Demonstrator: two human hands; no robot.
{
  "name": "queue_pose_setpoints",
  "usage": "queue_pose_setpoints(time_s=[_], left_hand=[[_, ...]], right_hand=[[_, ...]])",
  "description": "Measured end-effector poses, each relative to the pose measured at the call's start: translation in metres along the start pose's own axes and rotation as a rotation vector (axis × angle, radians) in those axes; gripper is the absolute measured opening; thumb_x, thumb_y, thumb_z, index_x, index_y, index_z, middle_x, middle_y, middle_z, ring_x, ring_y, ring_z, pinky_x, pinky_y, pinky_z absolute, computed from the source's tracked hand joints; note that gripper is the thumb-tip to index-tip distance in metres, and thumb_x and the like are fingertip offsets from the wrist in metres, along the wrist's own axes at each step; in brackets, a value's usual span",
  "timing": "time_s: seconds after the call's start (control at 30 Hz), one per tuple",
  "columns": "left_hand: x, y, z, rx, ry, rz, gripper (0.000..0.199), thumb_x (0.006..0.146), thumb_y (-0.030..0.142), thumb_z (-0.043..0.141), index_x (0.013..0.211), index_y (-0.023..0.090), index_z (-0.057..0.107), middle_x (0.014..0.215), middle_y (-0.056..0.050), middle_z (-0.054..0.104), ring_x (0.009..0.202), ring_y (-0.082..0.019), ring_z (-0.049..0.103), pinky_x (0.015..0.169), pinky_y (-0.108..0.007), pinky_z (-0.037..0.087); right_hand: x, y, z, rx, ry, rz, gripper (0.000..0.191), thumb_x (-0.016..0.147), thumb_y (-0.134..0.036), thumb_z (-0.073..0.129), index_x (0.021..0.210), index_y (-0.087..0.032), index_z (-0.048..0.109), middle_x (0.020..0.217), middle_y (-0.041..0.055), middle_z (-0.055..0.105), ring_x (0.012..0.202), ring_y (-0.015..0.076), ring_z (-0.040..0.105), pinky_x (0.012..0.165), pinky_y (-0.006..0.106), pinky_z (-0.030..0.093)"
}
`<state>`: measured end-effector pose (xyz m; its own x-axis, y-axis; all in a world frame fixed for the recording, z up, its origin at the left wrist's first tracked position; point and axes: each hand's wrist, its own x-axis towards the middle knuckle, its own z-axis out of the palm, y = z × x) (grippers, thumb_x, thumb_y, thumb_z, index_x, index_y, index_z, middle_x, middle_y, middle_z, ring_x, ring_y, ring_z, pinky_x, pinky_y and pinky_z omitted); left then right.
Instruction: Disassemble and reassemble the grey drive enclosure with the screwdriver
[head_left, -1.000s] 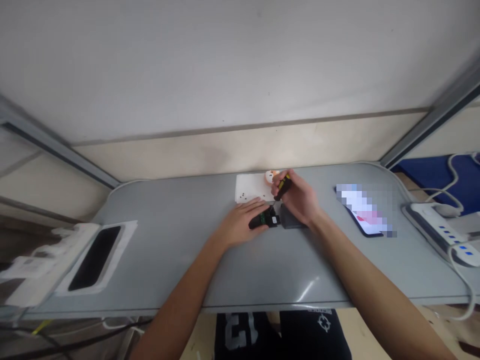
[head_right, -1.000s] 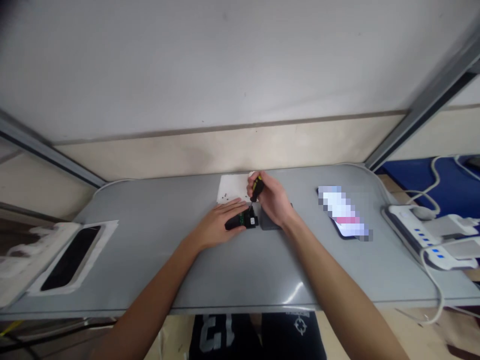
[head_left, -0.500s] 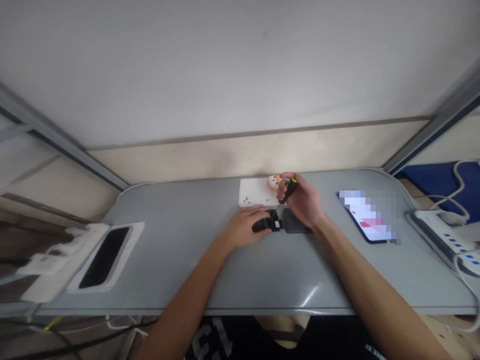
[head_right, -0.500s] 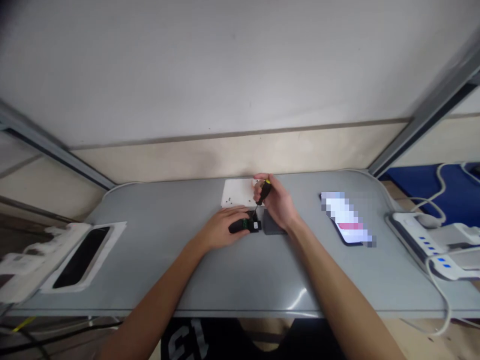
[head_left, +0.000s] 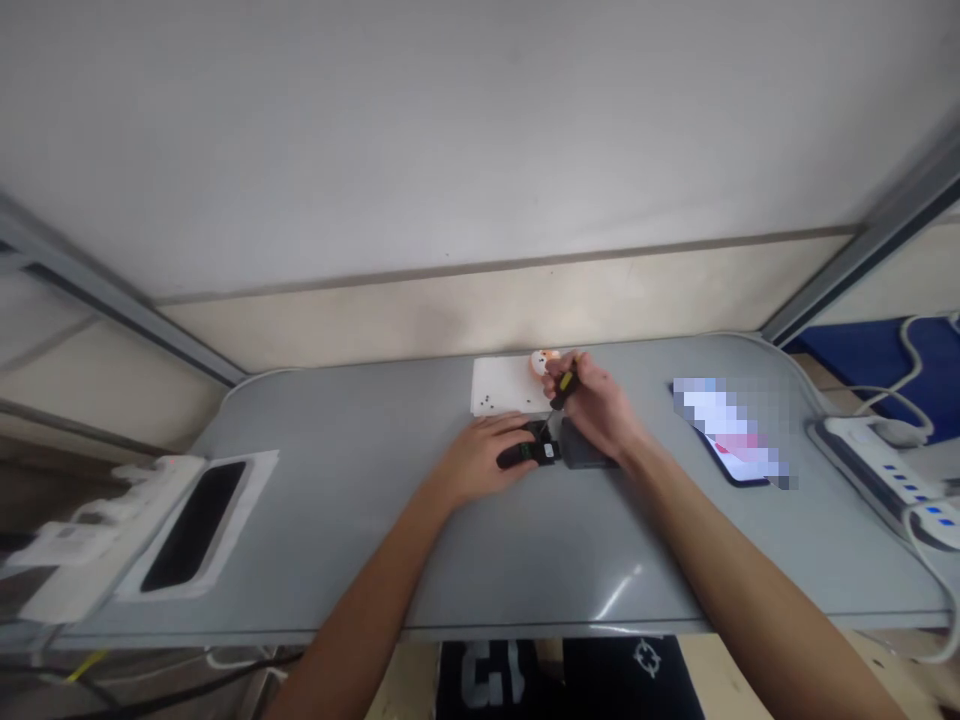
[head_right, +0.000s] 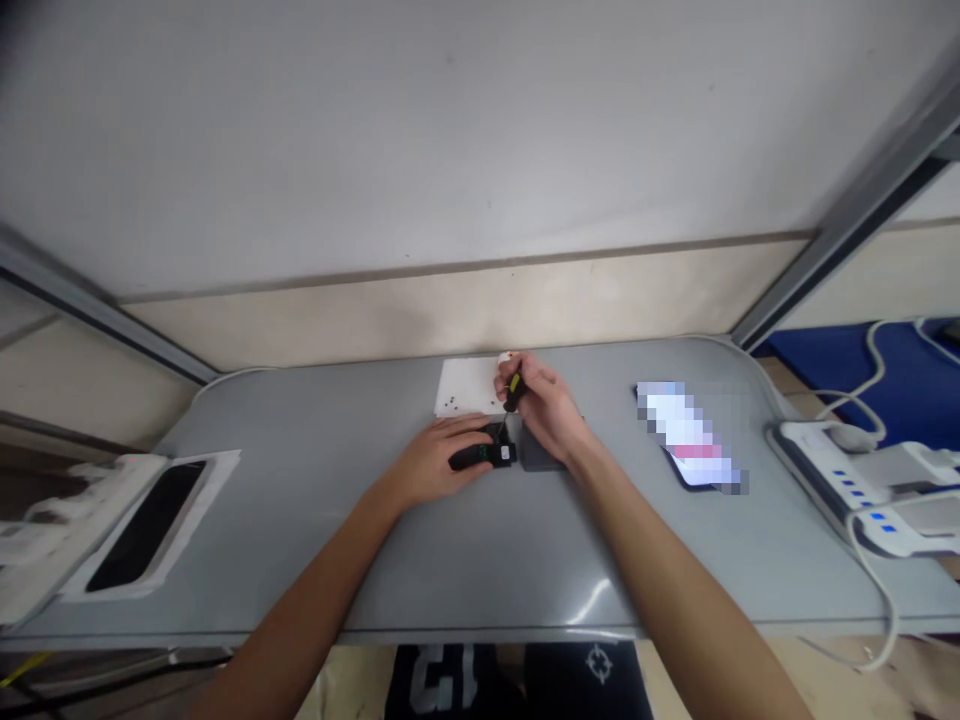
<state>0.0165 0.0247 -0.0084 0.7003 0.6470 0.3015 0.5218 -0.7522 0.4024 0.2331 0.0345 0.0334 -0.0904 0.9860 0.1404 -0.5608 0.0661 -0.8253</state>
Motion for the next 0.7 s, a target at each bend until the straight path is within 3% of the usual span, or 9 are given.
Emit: queue_pose_setpoints(time_s=[0.13,0.2,0.3,0.4,0.47,0.57,0.63,0.7], left_hand=[[-0.0005,0.0014,-0.0013,0.017,-0.027,-0.011,0.028,0.096,0.039,0.068,0.122,0.029,0.071,0.144,-0.004,0.065,0.138,-0.025,0.058,0.118,-0.048,0.046],[-0.0004,0.0023,-0.0020,0.020,-0.038,-0.024,0.029,0.095,0.039,0.069,0.121,0.028,0.071,0.144,-0.004,0.064,0.140,-0.026,0.056,0.117,-0.049,0.047],[0.0001,0.0027,-0.0020,0.019,-0.038,-0.032,0.027,0.095,0.039,0.069,0.120,0.029,0.072,0.143,-0.004,0.065,0.140,-0.026,0.056,0.116,-0.049,0.048],[0.0003,0.0022,-0.0013,0.017,-0.028,-0.034,0.028,0.094,0.037,0.069,0.120,0.029,0.072,0.142,-0.004,0.066,0.139,-0.026,0.057,0.116,-0.049,0.048],[0.0000,0.0017,-0.0008,0.017,-0.026,-0.030,0.028,0.094,0.037,0.070,0.121,0.029,0.072,0.142,-0.005,0.066,0.139,-0.027,0.057,0.115,-0.050,0.048],[-0.0004,0.0013,-0.0005,0.017,-0.019,-0.031,0.028,0.093,0.037,0.071,0.119,0.028,0.073,0.142,-0.005,0.066,0.139,-0.027,0.057,0.115,-0.050,0.049],[-0.0004,0.0014,-0.0006,0.017,-0.020,-0.037,0.028,0.093,0.037,0.071,0.119,0.028,0.073,0.142,-0.005,0.066,0.139,-0.027,0.057,0.115,-0.050,0.048],[-0.0004,0.0014,-0.0008,0.019,-0.026,-0.042,0.028,0.093,0.037,0.071,0.120,0.028,0.073,0.143,-0.004,0.066,0.139,-0.027,0.057,0.116,-0.049,0.048]], right_hand=[[-0.0012,0.0034,0.0002,-0.030,0.056,-0.009,0.051,0.080,-0.057,0.081,0.074,-0.024,0.042,0.063,-0.0060,0.037,0.054,0.0107,0.038,0.053,0.026,0.035],[0.0013,0.0066,-0.0003,-0.071,0.102,-0.050,0.049,0.082,-0.065,0.074,0.077,-0.025,0.047,0.061,-0.0073,0.030,0.051,0.0106,0.031,0.049,0.027,0.031],[0.0053,0.0083,-0.0010,-0.026,0.092,-0.021,0.049,0.087,-0.074,0.061,0.091,-0.025,0.061,0.068,-0.0032,0.043,0.056,0.0130,0.042,0.054,0.029,0.040],[0.0059,0.0073,-0.0027,0.048,0.077,0.003,0.041,0.084,-0.064,0.072,0.088,-0.025,0.061,0.086,0.0010,0.058,0.073,0.0144,0.057,0.068,0.030,0.050],[0.0050,0.0074,-0.0042,0.056,0.087,-0.006,0.042,0.079,-0.055,0.082,0.081,-0.024,0.054,0.091,0.0006,0.061,0.076,0.0137,0.059,0.069,0.028,0.050],[0.0046,0.0090,-0.0047,0.039,0.091,-0.015,0.050,0.079,-0.054,0.083,0.078,-0.024,0.043,0.068,-0.0058,0.045,0.054,0.0091,0.042,0.053,0.024,0.040],[0.0053,0.0095,-0.0032,0.032,0.083,-0.032,0.048,0.083,-0.061,0.076,0.079,-0.025,0.044,0.061,-0.0081,0.031,0.048,0.0085,0.028,0.047,0.024,0.032],[0.0057,0.0085,-0.0009,0.057,0.065,-0.026,0.046,0.087,-0.069,0.065,0.086,-0.025,0.053,0.062,-0.0070,0.033,0.049,0.0096,0.031,0.048,0.025,0.034]])
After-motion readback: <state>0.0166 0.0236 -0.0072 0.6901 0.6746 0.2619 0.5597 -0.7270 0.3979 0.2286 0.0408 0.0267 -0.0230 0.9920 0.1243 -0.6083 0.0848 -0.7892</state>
